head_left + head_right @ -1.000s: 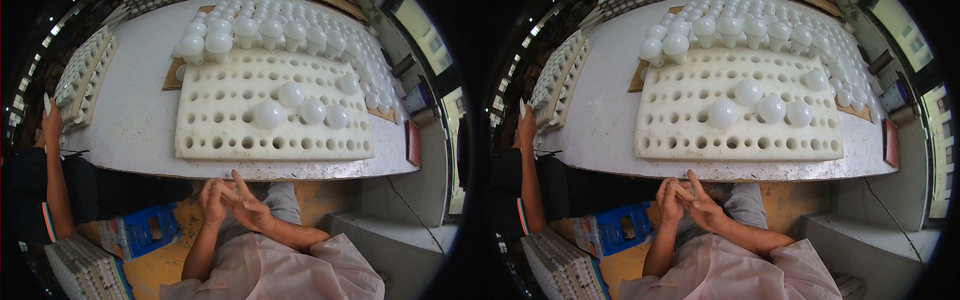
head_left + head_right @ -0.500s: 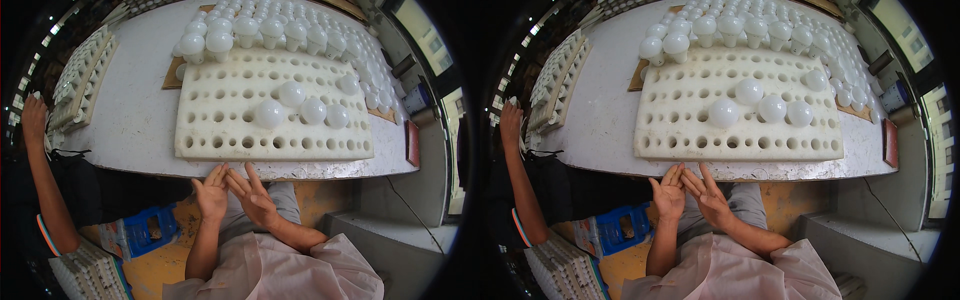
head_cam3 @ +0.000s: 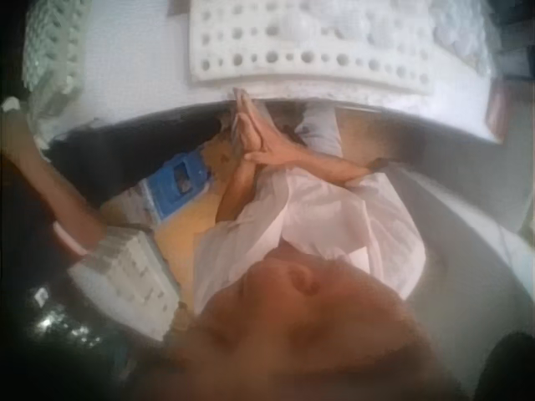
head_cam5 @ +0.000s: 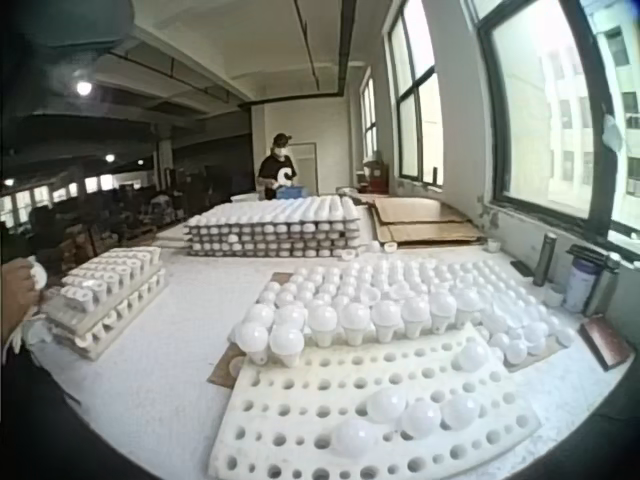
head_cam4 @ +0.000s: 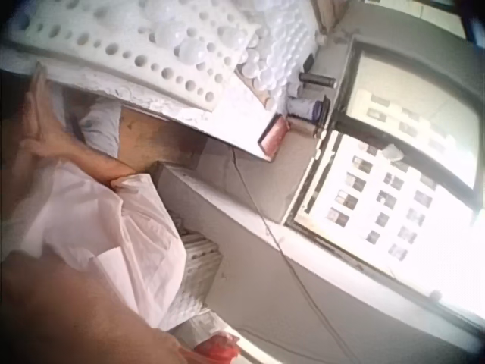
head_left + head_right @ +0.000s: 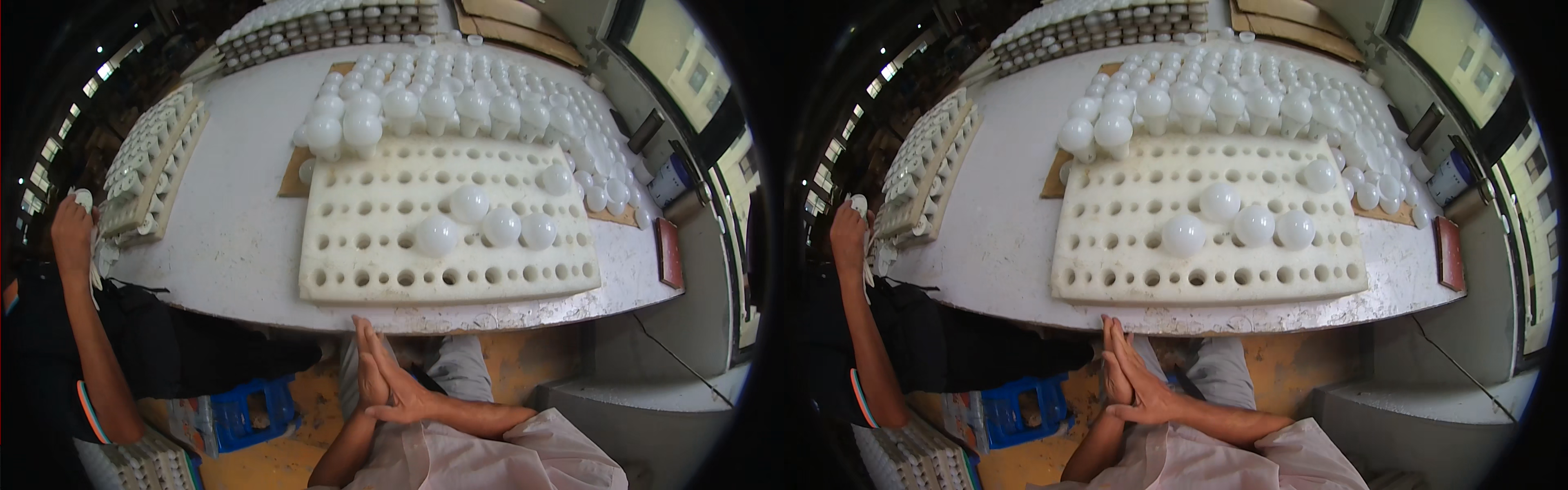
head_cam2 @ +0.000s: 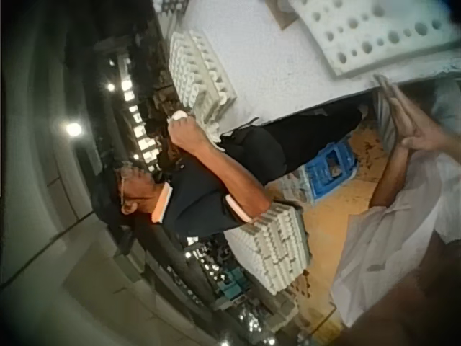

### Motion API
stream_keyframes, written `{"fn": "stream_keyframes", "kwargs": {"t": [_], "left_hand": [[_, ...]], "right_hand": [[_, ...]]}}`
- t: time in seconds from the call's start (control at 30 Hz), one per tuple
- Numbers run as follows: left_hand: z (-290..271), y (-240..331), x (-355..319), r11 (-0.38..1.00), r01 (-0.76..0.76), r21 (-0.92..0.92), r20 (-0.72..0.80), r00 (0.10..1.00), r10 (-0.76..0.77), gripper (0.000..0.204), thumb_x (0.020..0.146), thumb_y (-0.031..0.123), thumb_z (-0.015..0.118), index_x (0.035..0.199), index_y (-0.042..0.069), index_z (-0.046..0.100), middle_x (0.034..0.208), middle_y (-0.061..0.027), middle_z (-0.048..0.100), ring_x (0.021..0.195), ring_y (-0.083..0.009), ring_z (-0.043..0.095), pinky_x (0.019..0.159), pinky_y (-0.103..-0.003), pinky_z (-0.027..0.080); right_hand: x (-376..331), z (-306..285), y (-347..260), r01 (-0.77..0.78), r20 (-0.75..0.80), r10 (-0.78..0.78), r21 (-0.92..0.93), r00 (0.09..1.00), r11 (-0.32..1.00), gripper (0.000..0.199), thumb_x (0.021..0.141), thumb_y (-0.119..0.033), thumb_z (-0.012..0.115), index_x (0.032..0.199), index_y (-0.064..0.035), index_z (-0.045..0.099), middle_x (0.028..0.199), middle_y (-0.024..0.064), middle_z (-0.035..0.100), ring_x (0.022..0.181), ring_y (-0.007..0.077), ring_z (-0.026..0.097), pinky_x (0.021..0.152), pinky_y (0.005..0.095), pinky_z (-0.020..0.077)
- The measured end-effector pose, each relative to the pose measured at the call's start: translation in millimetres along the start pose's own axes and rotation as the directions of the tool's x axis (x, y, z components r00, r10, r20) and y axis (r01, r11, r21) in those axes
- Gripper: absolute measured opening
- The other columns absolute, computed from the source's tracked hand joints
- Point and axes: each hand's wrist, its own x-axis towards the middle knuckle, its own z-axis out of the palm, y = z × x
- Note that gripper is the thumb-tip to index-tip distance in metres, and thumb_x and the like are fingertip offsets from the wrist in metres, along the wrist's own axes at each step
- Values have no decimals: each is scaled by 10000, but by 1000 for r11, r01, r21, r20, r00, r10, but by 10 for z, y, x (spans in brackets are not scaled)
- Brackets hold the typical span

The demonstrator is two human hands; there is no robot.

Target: The person assembles light bulbs by attaching plastic diffuser covers onto bulb bases by hand, then places the assembled bulbs into holes on a foam tray.

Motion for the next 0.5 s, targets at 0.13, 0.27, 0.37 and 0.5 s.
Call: {"fn": "stream_keyframes", "kwargs": {"t": [0.13, 0.27, 0.37, 0.5], "left_hand": [[-77, -86, -169, 902, -209, 377, 148, 975, 164, 672, 1007, 450, 169, 1466, -26, 52, 1544, -193, 41, 1423, -350, 50, 1146, -412, 108], [-115, 36, -259, 992, -39, 124, 1, 999, 39, 719, 987, 511, 188, 1463, -20, 89, 1540, -190, 76, 1415, -330, 117, 1137, -420, 140], [-117, 79, -276, 990, 111, -83, -81, 990, -118, 756, 972, 556, 202, 1461, -15, 117, 1537, -188, 103, 1409, -316, 167, 1131, -426, 164], [-219, 283, -190, 940, 223, -260, -27, 971, -238, 775, 963, 584, 222, 1456, -10, 149, 1533, -183, 139, 1401, -307, 212, 1124, -429, 185]], "right_hand": [[-146, -55, 298, -217, 7, 218, 154, 976, 964, 1019, 807, -293, 642, 1458, 28, -74, 1534, 248, -42, 1426, 375, -28, 1139, 428, 79], [-173, 60, 235, -197, 107, 204, -72, 973, 978, 1014, 813, -392, 632, 1463, 34, -20, 1532, 251, -14, 1424, 379, -53, 1144, 445, 50], [-228, 166, 124, -121, 159, 145, -150, 977, 981, 1022, 813, -445, 618, 1454, 59, 2, 1528, 258, -10, 1424, 373, -65, 1146, 447, 29], [-351, 287, -121, 3, 221, 16, -86, 975, 996, 1038, 801, -438, 639, 1454, 58, 2, 1517, 286, -18, 1425, 366, -61, 1147, 441, 14]]}}
